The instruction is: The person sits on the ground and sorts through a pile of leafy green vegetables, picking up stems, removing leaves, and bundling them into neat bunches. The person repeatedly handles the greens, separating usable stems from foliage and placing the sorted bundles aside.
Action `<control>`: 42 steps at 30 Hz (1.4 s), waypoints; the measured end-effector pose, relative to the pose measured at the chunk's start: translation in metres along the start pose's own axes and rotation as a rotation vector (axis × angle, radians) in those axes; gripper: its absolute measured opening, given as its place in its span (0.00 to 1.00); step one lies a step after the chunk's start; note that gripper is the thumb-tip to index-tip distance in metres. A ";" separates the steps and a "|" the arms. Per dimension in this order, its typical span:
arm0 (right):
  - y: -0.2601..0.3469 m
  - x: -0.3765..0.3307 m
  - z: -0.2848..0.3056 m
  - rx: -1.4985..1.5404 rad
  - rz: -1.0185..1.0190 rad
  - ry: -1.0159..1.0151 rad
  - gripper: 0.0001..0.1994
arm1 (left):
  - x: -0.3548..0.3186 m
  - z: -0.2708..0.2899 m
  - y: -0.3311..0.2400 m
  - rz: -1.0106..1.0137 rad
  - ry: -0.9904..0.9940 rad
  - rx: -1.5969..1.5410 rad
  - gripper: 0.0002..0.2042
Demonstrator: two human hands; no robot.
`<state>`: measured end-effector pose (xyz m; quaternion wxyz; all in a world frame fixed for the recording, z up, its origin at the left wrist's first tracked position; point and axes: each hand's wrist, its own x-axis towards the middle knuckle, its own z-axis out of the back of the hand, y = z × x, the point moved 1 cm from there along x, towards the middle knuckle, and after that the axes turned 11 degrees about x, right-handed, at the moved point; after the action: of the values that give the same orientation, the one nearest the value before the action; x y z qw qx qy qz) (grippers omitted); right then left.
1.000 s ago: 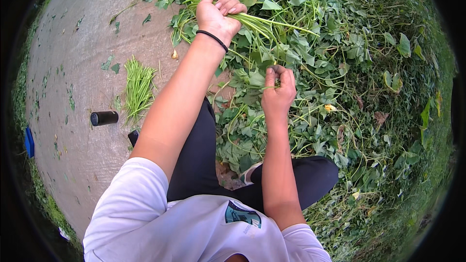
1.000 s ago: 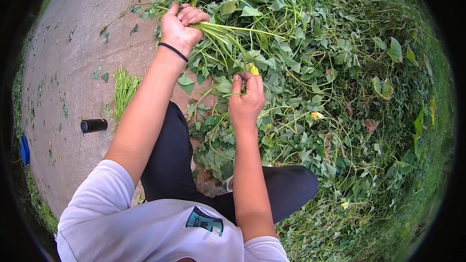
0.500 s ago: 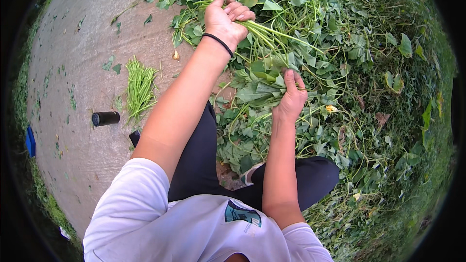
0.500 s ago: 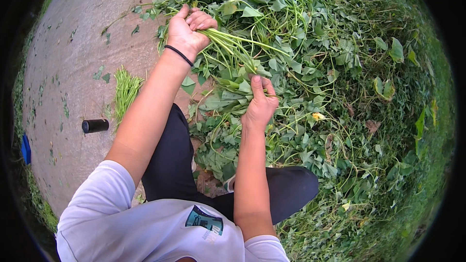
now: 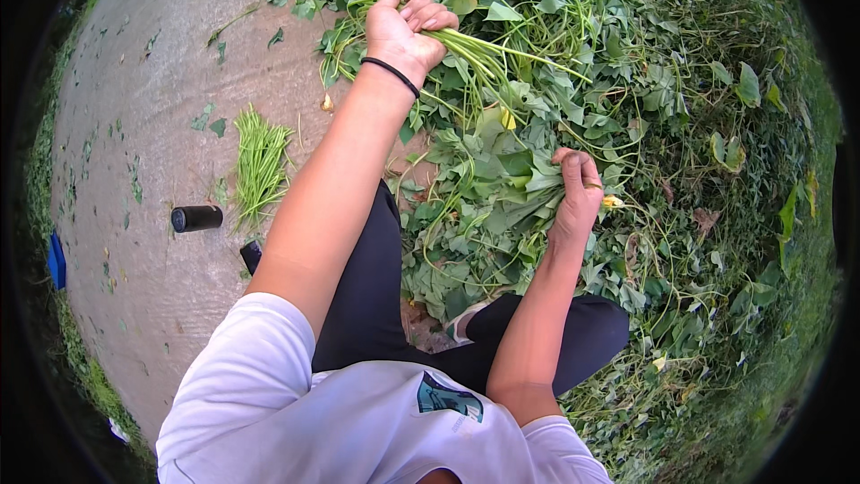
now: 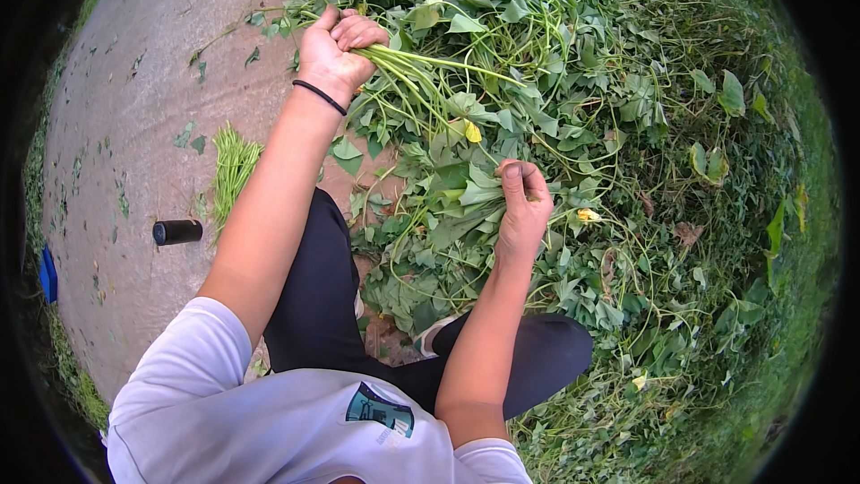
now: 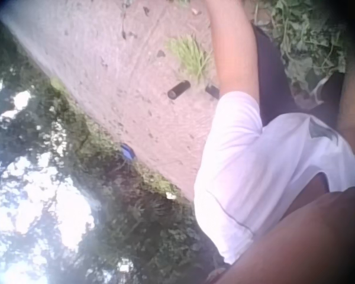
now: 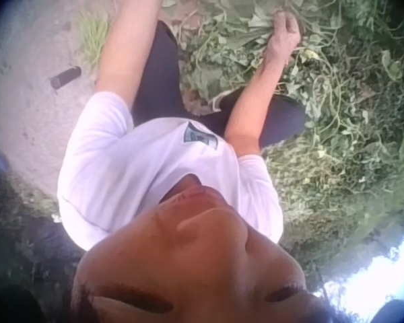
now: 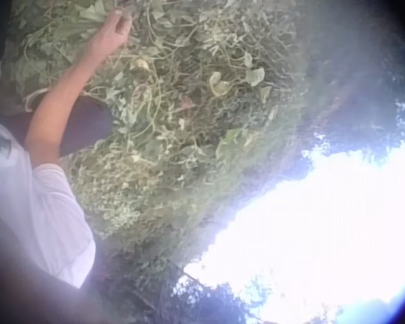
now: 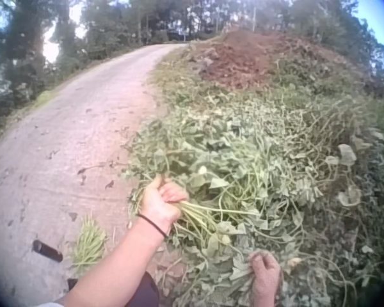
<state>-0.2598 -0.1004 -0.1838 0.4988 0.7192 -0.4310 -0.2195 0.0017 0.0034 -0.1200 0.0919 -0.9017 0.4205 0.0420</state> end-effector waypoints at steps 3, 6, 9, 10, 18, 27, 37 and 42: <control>0.011 0.016 -0.028 -0.398 0.110 0.097 0.12 | -0.003 -0.002 0.009 0.027 0.042 0.018 0.19; 0.006 0.023 -0.043 -0.750 0.311 0.294 0.09 | -0.005 -0.004 0.010 0.033 0.064 0.034 0.20; -0.002 0.022 -0.039 -0.684 0.400 0.122 0.07 | -0.007 -0.004 0.008 0.037 0.035 0.026 0.19; -0.012 0.025 -0.033 -0.305 0.127 -0.044 0.08 | -0.006 -0.003 0.012 0.029 0.004 0.084 0.19; -0.008 0.003 -0.015 -0.340 -0.160 0.026 0.11 | -0.006 0.004 -0.016 -0.033 0.120 -0.018 0.19; -0.028 -0.009 -0.061 -0.420 -0.119 0.279 0.13 | -0.005 -0.003 -0.003 0.011 0.063 -0.059 0.19; -0.031 -0.006 -0.057 -0.548 0.049 0.240 0.09 | -0.004 -0.008 -0.001 -0.003 0.052 -0.111 0.19; 0.003 0.005 -0.034 -0.049 -0.290 -0.017 0.11 | -0.009 -0.004 -0.022 -0.060 -0.012 0.034 0.19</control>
<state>-0.2334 -0.0870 -0.1669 0.4757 0.7597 -0.3212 -0.3057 0.0125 0.0233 -0.1115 0.1110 -0.9119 0.3934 0.0374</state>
